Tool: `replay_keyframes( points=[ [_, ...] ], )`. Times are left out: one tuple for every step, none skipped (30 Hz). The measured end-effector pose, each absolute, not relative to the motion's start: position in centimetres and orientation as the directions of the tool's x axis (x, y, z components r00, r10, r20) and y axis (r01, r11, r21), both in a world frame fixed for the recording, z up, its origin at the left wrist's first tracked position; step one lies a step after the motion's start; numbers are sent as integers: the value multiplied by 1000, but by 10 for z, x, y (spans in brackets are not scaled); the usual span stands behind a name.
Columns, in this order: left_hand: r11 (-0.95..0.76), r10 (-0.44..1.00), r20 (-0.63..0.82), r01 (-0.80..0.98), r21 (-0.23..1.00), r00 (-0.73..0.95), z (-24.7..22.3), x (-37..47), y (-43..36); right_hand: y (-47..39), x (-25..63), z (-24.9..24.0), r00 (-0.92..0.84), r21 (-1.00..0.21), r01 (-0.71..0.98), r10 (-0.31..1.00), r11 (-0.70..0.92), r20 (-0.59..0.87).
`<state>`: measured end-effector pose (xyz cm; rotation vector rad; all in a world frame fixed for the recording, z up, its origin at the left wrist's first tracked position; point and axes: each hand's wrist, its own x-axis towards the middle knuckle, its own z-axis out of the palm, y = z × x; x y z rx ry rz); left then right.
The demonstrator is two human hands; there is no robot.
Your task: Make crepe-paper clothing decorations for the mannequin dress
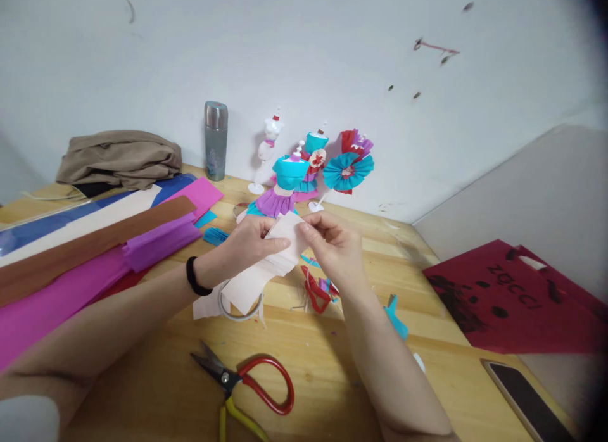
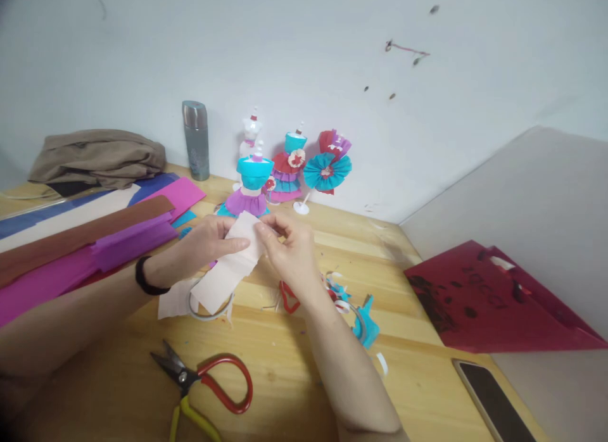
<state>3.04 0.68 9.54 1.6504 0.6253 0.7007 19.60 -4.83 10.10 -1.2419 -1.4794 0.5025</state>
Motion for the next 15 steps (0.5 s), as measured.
replay_keyframes(
  points=[
    [-195, 732, 118, 41, 980, 671, 95, 30, 6, -48, 197, 101, 142, -829, 419, 875, 371, 463],
    [-213, 735, 126, 51, 976, 666, 96, 30, 6, -48, 197, 101, 148, -829, 413, 870, 377, 469],
    [-231, 737, 136, 57, 971, 662, 96, 30, 6, -48, 198, 101, 154, -832, 407, 869, 377, 470],
    [-246, 738, 144, 63, 967, 660, 96, 30, 5, -47, 199, 100, 158, -837, 401, 871, 374, 465],
    [-259, 740, 150, 72, 963, 656, 96, 30, 5, -47, 199, 100, 162, -841, 396, 874, 368, 458],
    [-271, 744, 152, 85, 959, 651, 96, 30, 5, -47, 200, 100, 166, -845, 394, 876, 362, 453],
    [-281, 748, 150, 103, 954, 646, 96, 30, 5, -47, 200, 99, 170, -847, 396, 878, 355, 448],
    [-287, 752, 145, 122, 950, 644, 96, 30, 5, -47, 201, 99, 174, -847, 400, 879, 349, 444],
    [-287, 753, 135, 137, 948, 644, 97, 30, 5, -47, 202, 99, 178, -847, 405, 879, 344, 442],
    [-283, 753, 126, 145, 948, 646, 97, 30, 5, -47, 203, 99, 182, -846, 410, 878, 341, 442],
    [-275, 753, 117, 148, 950, 648, 97, 29, 5, -47, 203, 99, 186, -845, 415, 877, 338, 442],
    [-268, 753, 110, 151, 952, 649, 97, 29, 5, -47, 204, 98, 184, -845, 417, 879, 336, 440],
    [-263, 754, 104, 154, 952, 649, 97, 29, 5, -46, 204, 98, 175, -845, 416, 882, 336, 438],
    [-260, 753, 101, 154, 953, 650, 97, 29, 5, -46, 204, 98, 159, -842, 418, 885, 341, 437],
    [-258, 750, 99, 150, 954, 654, 96, 29, 5, -45, 204, 98, 139, -837, 423, 888, 347, 438]
  ],
)
